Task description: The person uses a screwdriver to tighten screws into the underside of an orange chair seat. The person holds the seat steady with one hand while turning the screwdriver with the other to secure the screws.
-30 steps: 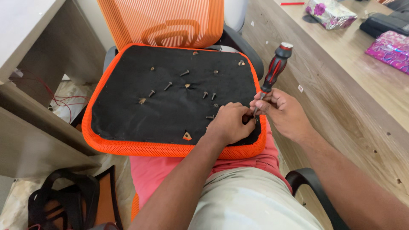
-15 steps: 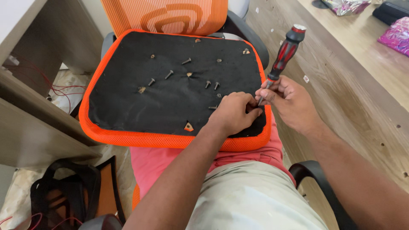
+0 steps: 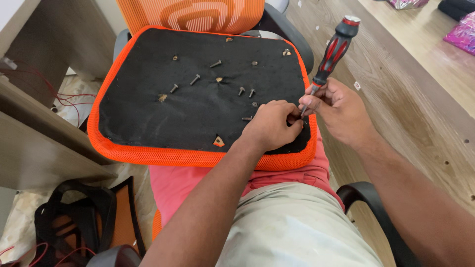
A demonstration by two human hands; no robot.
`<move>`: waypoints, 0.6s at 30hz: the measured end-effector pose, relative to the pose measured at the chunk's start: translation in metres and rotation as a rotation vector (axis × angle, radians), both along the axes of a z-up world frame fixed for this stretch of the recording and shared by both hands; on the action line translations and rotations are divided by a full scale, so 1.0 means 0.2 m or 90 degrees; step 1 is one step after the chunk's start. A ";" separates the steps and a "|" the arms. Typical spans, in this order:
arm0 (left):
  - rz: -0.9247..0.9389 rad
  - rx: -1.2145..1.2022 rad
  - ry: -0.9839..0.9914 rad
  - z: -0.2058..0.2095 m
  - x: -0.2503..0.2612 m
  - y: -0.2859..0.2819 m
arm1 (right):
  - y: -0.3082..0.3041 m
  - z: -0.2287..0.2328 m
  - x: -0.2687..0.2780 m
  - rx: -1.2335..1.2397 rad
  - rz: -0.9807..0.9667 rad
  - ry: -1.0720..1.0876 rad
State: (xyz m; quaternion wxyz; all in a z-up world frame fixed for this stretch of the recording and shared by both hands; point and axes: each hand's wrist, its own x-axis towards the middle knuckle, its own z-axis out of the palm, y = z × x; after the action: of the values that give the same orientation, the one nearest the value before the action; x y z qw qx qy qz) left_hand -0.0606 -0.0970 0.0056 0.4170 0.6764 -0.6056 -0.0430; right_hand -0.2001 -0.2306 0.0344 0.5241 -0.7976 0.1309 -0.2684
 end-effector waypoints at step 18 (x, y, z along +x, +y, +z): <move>-0.021 0.034 0.085 0.04 -0.01 0.03 | 0.01 0.00 -0.02 -0.012 0.007 0.001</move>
State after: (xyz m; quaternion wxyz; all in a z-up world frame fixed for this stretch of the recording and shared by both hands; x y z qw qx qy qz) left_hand -0.0627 -0.0920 0.0144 0.4376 0.6729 -0.5861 -0.1106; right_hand -0.2038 -0.2283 0.0350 0.5176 -0.8036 0.1246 -0.2662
